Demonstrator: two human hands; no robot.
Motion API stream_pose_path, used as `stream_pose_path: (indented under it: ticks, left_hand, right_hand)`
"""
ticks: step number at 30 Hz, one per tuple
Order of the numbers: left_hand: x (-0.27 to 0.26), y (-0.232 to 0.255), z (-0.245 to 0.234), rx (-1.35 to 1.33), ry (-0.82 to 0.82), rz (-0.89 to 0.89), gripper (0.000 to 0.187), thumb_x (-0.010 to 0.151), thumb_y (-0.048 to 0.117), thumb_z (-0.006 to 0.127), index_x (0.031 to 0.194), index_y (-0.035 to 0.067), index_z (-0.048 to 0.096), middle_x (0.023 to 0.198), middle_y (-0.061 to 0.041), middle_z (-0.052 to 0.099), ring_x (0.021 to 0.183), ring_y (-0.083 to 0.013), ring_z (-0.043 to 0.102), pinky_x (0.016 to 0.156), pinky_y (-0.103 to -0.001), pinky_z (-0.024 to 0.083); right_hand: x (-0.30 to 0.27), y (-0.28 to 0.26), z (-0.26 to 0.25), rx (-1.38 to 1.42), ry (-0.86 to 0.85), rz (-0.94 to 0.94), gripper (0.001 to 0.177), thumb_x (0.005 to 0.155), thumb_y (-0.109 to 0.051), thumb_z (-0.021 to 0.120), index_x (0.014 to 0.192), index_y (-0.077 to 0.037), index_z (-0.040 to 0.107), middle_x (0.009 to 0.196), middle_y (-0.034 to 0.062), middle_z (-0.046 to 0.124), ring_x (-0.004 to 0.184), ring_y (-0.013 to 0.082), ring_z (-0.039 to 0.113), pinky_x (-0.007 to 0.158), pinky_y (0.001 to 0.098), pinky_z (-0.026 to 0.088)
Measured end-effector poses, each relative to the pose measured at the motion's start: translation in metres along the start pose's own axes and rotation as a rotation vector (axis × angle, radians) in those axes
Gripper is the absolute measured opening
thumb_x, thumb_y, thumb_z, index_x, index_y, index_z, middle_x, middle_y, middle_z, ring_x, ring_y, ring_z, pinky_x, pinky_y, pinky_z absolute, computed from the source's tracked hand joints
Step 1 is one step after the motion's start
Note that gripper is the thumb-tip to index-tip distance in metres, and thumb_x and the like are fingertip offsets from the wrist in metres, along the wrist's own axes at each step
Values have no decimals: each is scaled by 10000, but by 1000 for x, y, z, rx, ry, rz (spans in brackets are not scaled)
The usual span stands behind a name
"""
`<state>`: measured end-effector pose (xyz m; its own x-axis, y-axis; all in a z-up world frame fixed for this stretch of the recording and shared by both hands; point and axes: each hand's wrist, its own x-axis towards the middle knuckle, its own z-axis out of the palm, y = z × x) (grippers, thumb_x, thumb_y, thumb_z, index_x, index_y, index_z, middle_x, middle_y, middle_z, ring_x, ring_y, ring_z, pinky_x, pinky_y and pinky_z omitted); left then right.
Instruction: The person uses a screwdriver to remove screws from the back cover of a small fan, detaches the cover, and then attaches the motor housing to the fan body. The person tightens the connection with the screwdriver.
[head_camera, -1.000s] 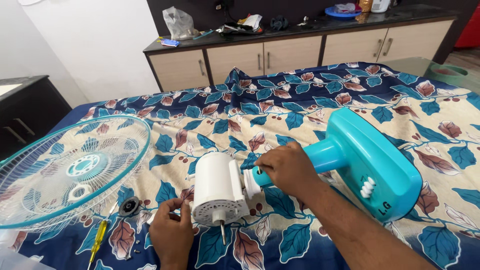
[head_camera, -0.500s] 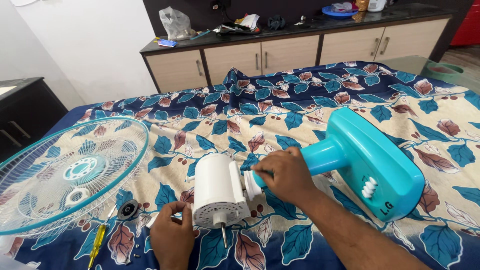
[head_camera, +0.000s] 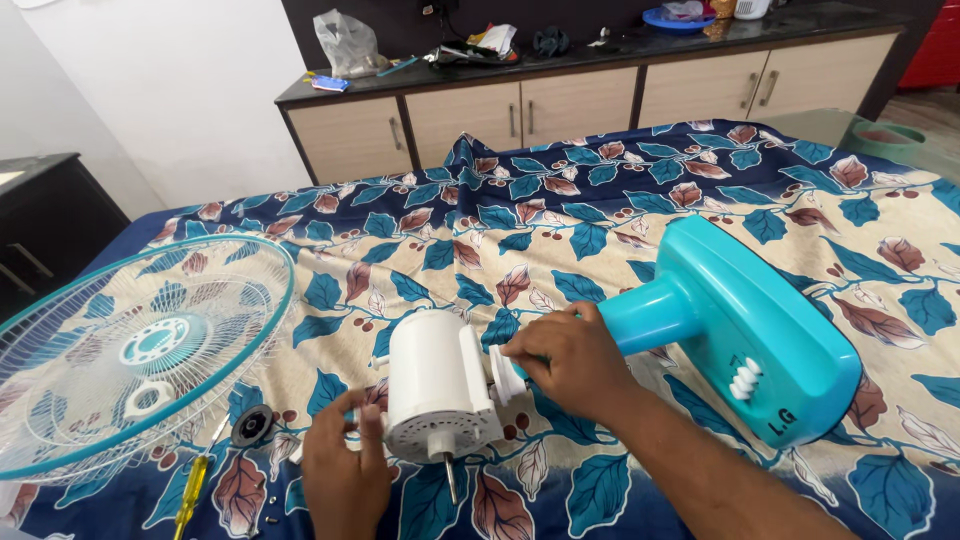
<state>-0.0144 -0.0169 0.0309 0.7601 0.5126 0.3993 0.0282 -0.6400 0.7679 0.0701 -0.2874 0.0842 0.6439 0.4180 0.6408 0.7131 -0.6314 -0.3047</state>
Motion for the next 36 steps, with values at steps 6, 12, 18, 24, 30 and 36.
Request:
stream_pose_path:
  ticks: [6, 12, 18, 24, 30, 36]
  left_hand:
    - [-4, 41, -8, 53, -88, 492, 671, 866, 482, 696, 1360, 41, 586, 1410, -205, 553, 1320, -401, 488, 1057, -509, 384]
    - [13, 96, -14, 170, -250, 587, 718, 707, 456, 814, 1312, 116, 632, 1440, -183, 542, 1338, -396, 442, 1065, -540, 304]
    - [48, 121, 9, 333, -737, 649, 726, 769, 419, 786, 1417, 168, 576, 1518, -108, 520, 1421, -335, 365, 1144, -562, 213]
    - [78, 130, 52, 346, -932, 813, 967, 685, 478, 855, 1459, 49, 464, 1480, -190, 526, 1452, -412, 366, 1141, -600, 159]
    - [90, 141, 67, 525, -1187, 669, 629, 724, 545, 788, 1170, 119, 670, 1043, -147, 722, 1124, -343, 652, 1224, -612, 184]
    - [91, 142, 64, 441, -1177, 676, 651, 679, 524, 823, 1103, 64, 644, 970, -147, 731, 1084, -345, 656, 1233, -593, 169]
  right_hand:
    - [-7, -4, 2, -101, 166, 75, 95, 877, -218, 742, 961, -215, 785, 940, -50, 785, 952, 154, 711, 963, 497, 353]
    - [-3, -7, -5, -48, 131, 91, 98, 840, -216, 769, 933, -185, 781, 923, -33, 796, 945, 162, 721, 941, 473, 351]
    - [1, -11, -12, 77, 273, 293, 146, 812, -180, 781, 956, -171, 795, 860, -27, 798, 773, 157, 710, 903, 351, 419]
    - [3, -2, -19, -118, 288, 150, 131, 807, -154, 762, 938, -165, 756, 890, -23, 811, 811, 141, 750, 930, 433, 391]
    - [-7, 3, -14, -86, 230, 147, 155, 783, -185, 825, 920, -162, 755, 853, -10, 793, 811, 151, 754, 953, 443, 414]
    - [-14, 10, -8, -60, 221, 146, 142, 777, -204, 821, 899, -193, 748, 829, -48, 801, 808, 93, 773, 963, 450, 414]
